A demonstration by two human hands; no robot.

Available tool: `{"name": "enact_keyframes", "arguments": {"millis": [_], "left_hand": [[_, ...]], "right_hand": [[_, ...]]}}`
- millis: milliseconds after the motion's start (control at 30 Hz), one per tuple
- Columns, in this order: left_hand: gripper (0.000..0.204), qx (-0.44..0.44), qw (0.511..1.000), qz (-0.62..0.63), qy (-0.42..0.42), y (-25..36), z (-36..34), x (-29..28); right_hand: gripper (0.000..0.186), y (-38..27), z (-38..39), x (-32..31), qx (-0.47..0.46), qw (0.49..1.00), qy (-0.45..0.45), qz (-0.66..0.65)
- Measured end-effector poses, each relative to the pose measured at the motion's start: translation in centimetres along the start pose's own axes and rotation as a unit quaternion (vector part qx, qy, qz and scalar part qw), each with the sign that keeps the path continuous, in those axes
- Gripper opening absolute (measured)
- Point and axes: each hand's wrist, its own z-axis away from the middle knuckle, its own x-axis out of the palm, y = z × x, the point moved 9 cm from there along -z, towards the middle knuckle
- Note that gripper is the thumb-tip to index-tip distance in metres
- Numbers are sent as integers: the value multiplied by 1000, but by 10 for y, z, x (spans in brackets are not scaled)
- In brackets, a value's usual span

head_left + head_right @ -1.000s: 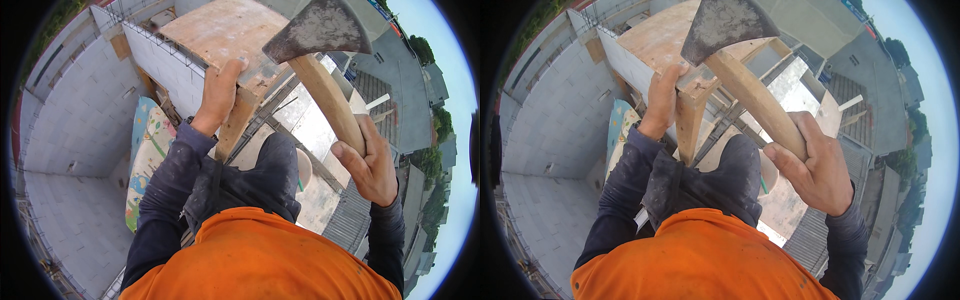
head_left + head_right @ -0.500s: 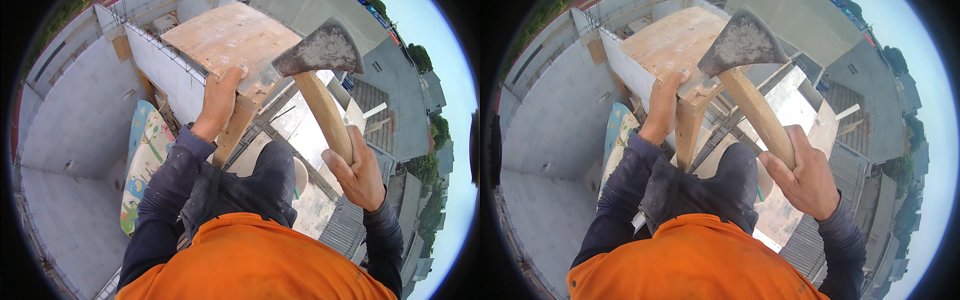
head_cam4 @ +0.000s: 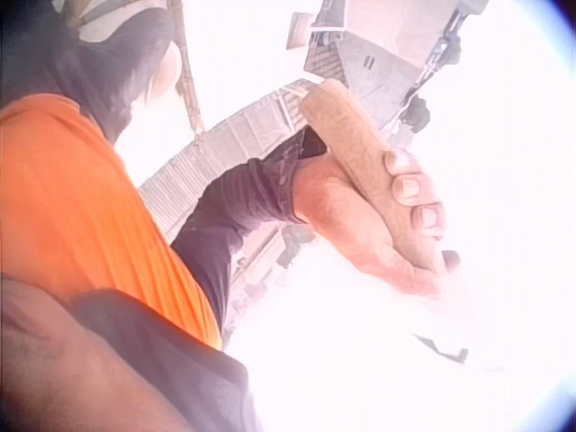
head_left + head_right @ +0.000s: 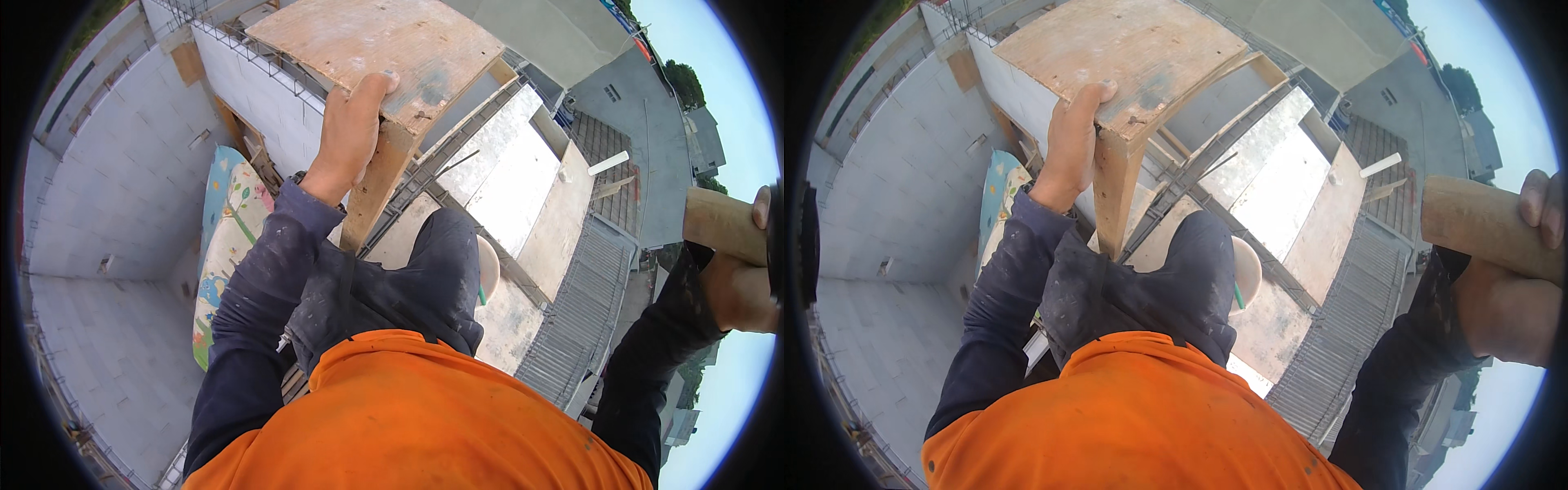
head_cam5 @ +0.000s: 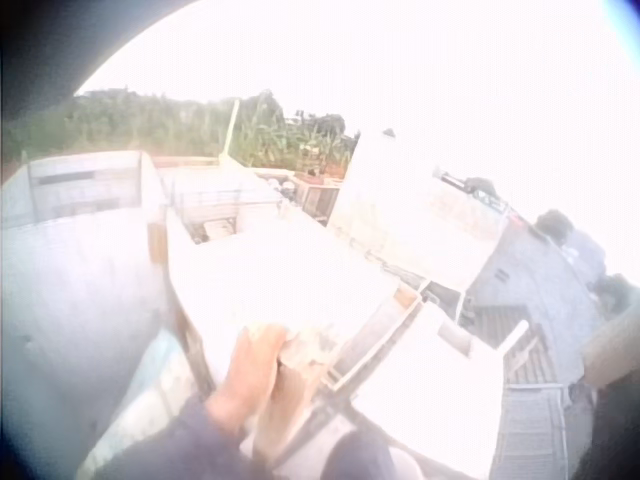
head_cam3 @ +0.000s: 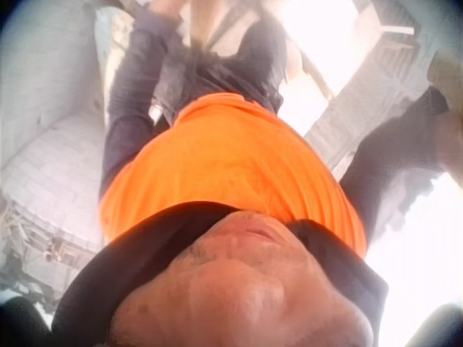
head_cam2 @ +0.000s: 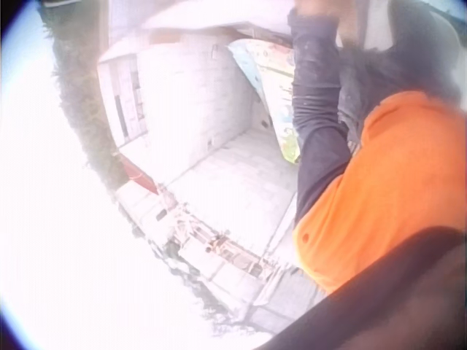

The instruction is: The person constructs a wooden form for a concrete column by hammering nails into timber using an axe and positioning the wooden frame around steel reinforcements at height.

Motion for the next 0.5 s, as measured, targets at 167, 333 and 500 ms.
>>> {"name": "enact_keyframes", "arguments": {"millis": [167,333,500], "left_hand": [[40,-33,999,35,18,3,3,-8],[42,-110,993,28,19,-14,0,-12],[42,-74,991,93,59,-5,3,-9]], "right_hand": [[47,129,77,90,308,820,-330,353],[46,85,42,89,234,865,-273,350],[51,108,50,94,272,820,-334,377]]}}
